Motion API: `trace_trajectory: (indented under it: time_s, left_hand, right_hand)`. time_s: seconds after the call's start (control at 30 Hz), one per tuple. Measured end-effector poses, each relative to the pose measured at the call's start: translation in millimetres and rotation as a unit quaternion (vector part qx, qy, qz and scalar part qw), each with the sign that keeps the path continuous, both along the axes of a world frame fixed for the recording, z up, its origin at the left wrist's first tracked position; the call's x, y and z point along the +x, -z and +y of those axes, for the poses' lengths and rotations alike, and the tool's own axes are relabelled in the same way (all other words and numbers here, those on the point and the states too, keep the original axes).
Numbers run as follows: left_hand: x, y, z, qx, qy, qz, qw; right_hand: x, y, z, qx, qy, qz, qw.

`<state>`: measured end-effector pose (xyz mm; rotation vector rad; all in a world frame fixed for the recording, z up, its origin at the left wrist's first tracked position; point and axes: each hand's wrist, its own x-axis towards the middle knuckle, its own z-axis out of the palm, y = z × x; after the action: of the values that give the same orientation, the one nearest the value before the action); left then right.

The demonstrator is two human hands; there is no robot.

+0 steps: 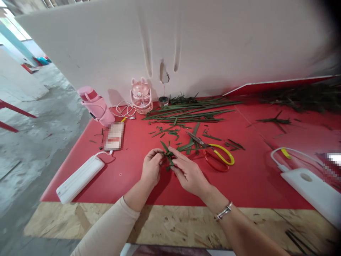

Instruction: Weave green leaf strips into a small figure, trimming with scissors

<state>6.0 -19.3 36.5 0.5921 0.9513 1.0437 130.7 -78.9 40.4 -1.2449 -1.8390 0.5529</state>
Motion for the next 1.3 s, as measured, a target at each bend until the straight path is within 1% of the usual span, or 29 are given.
trace_trajectory:
  time_s: [0.1, 0.3, 0.37, 0.47, 0.57, 0.67, 0.73, 0.8, 0.9, 1.0, 1.13, 1.3]
  left_hand:
    - [-0.5, -0.9, 0.4, -0.001, 0.009, -0.002, 1.0]
    - [-4.2, 0.3, 2.4, -0.021, 0.069, 0.017, 0.997]
    - [-4.7, 0.9, 2.3, -0.012, 0.067, 0.028, 0.997]
    - [-4.5, 0.8, 0.8, 0.007, 0.059, 0.018, 0.998]
    - [-4.7, 0.3, -0.2, 0.003, 0.078, -0.014, 0.997]
    - [-5.2, 0.9, 0.6, -0.021, 0.092, -0.032, 0.995]
    - [-5.2, 1.5, 1.4, -0.029, 0.085, -0.035, 0.995]
    - [-4.7, 1.9, 1.7, -0.023, 0.065, -0.043, 0.997]
    - [-3.3, 2.1, 0.8, -0.007, 0.044, -0.065, 0.997]
    - [-2.1, 2.6, -1.2, 0.005, 0.055, -0.082, 0.995]
    - [-1.2, 3.3, -3.8, 0.017, 0.073, -0.089, 0.993]
    - [-0.4, 3.7, -5.5, 0.037, 0.054, -0.076, 0.995]
  right_hand:
    - [-0.3, 0.3, 0.1, 0.0, 0.002, -0.013, 1.0]
    - [-0.5, 0.3, -1.2, 0.018, 0.004, -0.03, 0.999]
    - [-1.5, 1.2, -0.9, 0.021, 0.001, -0.036, 0.999]
    - [-2.3, 3.3, 0.6, 0.032, 0.03, -0.036, 0.998]
    - [-1.6, 4.7, 1.8, 0.037, 0.074, -0.031, 0.996]
    - [-1.2, 5.6, 2.1, 0.038, 0.071, -0.034, 0.996]
    - [-2.0, 6.7, 2.0, 0.043, 0.06, -0.031, 0.997]
    - [-3.5, 8.2, 2.0, 0.045, 0.056, -0.028, 0.997]
    - [-6.0, 9.9, 1.8, 0.043, 0.069, -0.034, 0.996]
    - [-7.2, 9.9, 1.5, 0.034, 0.087, -0.036, 0.995]
    - [-6.3, 8.0, 1.9, 0.033, 0.091, -0.027, 0.995]
    - [-5.3, 4.3, 2.5, 0.024, 0.076, -0.007, 0.997]
